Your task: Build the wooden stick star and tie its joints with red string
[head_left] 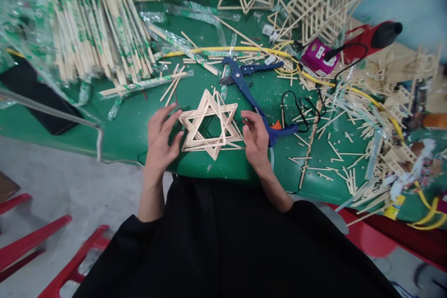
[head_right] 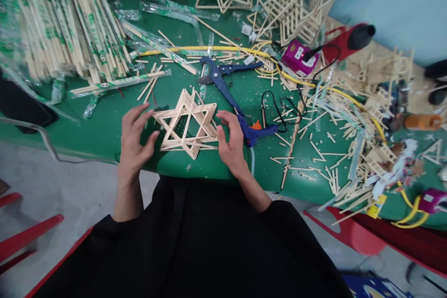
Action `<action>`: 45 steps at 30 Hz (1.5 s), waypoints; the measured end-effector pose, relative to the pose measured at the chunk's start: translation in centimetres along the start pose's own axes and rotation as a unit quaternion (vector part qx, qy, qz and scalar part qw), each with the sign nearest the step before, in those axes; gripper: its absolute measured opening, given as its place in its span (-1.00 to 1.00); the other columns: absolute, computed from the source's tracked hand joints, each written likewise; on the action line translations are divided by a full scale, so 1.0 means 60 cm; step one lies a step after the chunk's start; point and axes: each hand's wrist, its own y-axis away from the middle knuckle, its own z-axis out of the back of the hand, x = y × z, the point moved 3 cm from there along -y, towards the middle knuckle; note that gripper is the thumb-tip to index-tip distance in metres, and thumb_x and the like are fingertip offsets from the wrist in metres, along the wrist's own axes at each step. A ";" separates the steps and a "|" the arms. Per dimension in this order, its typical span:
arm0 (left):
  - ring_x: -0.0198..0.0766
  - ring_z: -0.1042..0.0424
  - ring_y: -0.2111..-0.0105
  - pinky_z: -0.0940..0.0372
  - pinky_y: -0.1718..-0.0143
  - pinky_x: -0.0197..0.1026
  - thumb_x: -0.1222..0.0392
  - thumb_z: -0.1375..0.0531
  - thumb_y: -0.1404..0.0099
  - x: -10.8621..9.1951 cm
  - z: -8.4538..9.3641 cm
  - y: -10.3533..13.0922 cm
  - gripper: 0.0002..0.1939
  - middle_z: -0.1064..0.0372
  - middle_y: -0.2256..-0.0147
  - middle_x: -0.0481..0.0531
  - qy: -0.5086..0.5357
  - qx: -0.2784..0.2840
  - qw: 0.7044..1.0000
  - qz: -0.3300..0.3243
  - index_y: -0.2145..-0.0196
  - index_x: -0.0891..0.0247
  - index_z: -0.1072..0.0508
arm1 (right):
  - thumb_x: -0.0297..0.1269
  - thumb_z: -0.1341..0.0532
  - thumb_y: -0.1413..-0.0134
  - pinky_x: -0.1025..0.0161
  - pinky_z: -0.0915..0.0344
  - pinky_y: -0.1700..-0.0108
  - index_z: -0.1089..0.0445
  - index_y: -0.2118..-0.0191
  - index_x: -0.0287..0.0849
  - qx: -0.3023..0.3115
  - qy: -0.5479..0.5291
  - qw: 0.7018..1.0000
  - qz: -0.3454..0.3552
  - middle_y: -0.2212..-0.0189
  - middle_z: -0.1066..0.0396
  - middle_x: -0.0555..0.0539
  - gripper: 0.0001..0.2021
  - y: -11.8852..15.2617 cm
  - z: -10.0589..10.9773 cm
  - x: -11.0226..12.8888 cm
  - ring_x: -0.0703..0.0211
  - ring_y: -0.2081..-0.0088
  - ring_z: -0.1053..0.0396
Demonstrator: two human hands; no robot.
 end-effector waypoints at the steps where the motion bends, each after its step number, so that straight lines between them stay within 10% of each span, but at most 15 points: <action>1: 0.02 -0.26 -0.31 -0.20 -0.35 0.25 -0.05 -0.16 -0.43 0.005 -0.002 -0.012 -0.57 -0.30 -0.28 -0.01 0.005 0.032 0.999 0.001 -0.22 -0.05 -0.35 | -0.14 -0.06 -0.40 -0.03 -0.47 -0.14 -0.32 -0.07 -0.05 0.002 0.006 1.000 -0.002 -0.09 -0.40 -0.19 -0.75 0.007 0.001 -0.001 0.06 -0.15 -0.40; 9: -0.14 -0.53 0.02 -0.44 -0.06 -0.01 0.03 -0.23 -0.41 0.017 -0.005 -0.052 -0.78 -0.54 0.05 0.04 0.050 0.068 0.996 -0.002 0.04 0.06 -0.56 | -0.53 -0.05 -0.14 -0.03 -0.48 -0.13 -0.37 -0.12 -0.06 0.049 0.047 0.998 -0.009 -0.12 -0.39 -0.20 -0.54 0.026 0.007 -0.014 0.05 -0.19 -0.38; 27: -0.20 -0.51 0.12 -0.49 0.06 -0.07 -0.01 -0.34 -0.32 0.026 -0.012 -0.019 -0.82 -0.49 0.17 0.01 0.147 -0.063 0.985 0.068 0.19 0.09 -0.59 | -0.31 -0.19 -0.28 -0.09 -0.40 -0.24 -0.46 -0.08 -0.01 0.172 -0.017 0.985 0.027 -0.07 -0.49 -0.13 -0.71 -0.006 0.011 0.013 0.08 -0.16 -0.44; 36: -0.24 -0.51 0.19 -0.50 0.17 -0.15 0.00 -0.47 -0.16 0.040 -0.023 -0.012 -0.74 -0.47 0.18 0.06 0.298 -0.026 0.942 0.152 0.25 0.15 -0.62 | -0.22 -0.23 -0.29 -0.13 -0.31 -0.30 -0.42 -0.12 0.00 0.238 -0.044 0.970 0.003 -0.12 -0.41 -0.15 -0.69 -0.007 0.018 0.009 0.06 -0.21 -0.37; 45: -0.33 -0.46 0.34 -0.35 0.42 -0.34 -0.04 -0.53 -0.05 0.019 -0.031 -0.003 -0.70 -0.46 0.32 0.05 0.412 -0.105 0.876 0.227 0.38 0.19 -0.64 | -0.21 -0.19 -0.26 0.07 -0.43 -0.03 -0.42 0.07 -0.09 0.214 -0.056 0.971 -0.094 0.11 -0.46 -0.10 -0.82 -0.016 0.009 0.004 0.13 0.05 -0.44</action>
